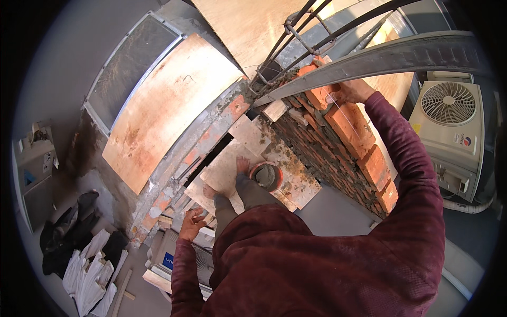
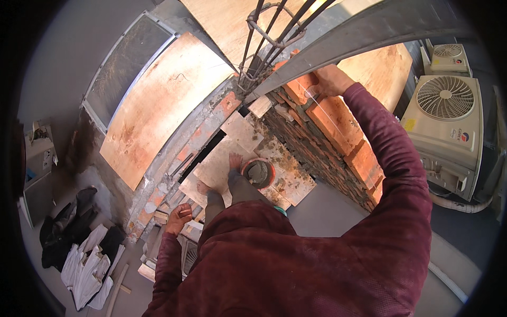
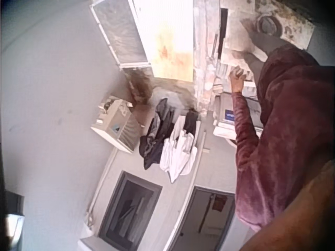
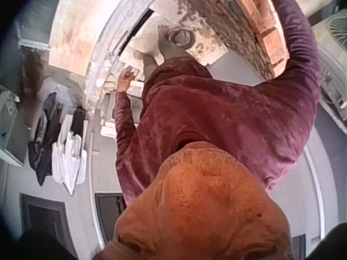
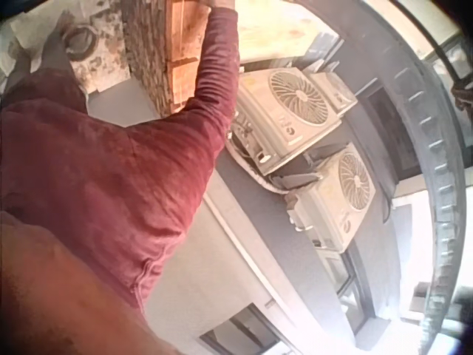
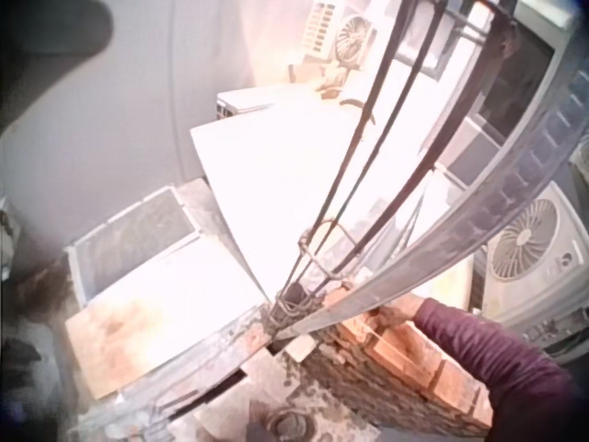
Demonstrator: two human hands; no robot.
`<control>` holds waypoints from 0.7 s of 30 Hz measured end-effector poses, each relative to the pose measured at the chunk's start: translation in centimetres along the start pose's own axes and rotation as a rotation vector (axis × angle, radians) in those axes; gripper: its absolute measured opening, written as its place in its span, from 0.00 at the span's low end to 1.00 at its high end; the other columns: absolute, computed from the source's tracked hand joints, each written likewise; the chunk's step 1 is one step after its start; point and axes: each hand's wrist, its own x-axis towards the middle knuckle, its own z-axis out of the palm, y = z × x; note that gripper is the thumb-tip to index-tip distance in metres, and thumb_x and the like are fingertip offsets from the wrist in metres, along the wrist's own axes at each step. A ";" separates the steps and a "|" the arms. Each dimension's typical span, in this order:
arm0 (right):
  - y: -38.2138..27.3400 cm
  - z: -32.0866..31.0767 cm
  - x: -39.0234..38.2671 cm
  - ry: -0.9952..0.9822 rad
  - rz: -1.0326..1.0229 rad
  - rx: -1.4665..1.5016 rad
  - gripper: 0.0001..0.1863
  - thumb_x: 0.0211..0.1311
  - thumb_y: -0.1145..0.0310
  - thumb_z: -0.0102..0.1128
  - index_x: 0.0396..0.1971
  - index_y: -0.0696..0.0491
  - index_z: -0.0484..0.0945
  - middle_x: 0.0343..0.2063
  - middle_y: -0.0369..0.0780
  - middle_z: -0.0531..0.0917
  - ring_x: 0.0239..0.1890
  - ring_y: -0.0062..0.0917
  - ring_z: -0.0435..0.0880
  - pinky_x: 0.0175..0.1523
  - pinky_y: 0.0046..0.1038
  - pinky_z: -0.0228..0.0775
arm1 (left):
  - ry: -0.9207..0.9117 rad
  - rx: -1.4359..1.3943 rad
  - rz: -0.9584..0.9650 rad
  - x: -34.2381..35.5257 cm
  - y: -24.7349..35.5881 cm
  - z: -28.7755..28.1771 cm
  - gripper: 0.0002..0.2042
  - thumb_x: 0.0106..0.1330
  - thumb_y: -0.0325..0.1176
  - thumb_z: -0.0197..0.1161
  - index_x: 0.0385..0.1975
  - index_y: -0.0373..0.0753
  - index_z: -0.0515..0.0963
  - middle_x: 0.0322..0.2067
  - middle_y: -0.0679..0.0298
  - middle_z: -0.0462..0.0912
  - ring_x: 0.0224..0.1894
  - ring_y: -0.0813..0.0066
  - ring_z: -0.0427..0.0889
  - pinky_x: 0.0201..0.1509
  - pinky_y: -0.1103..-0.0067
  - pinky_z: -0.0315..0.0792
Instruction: The person builds a brick wall by applying mortar with a trowel, placing bricks onto the mortar bed, and using a hammer to tap the bricks into alignment.
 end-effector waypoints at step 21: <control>4.2 1.9 0.8 0.044 -0.095 -0.081 0.33 0.43 0.68 0.74 0.52 0.57 0.71 0.45 0.53 0.76 0.50 0.45 0.75 0.55 0.38 0.68 | 0.026 0.081 -0.012 -0.2 0.5 0.8 0.30 0.51 0.14 0.62 0.58 0.34 0.66 0.57 0.58 0.70 0.55 0.63 0.75 0.52 0.72 0.76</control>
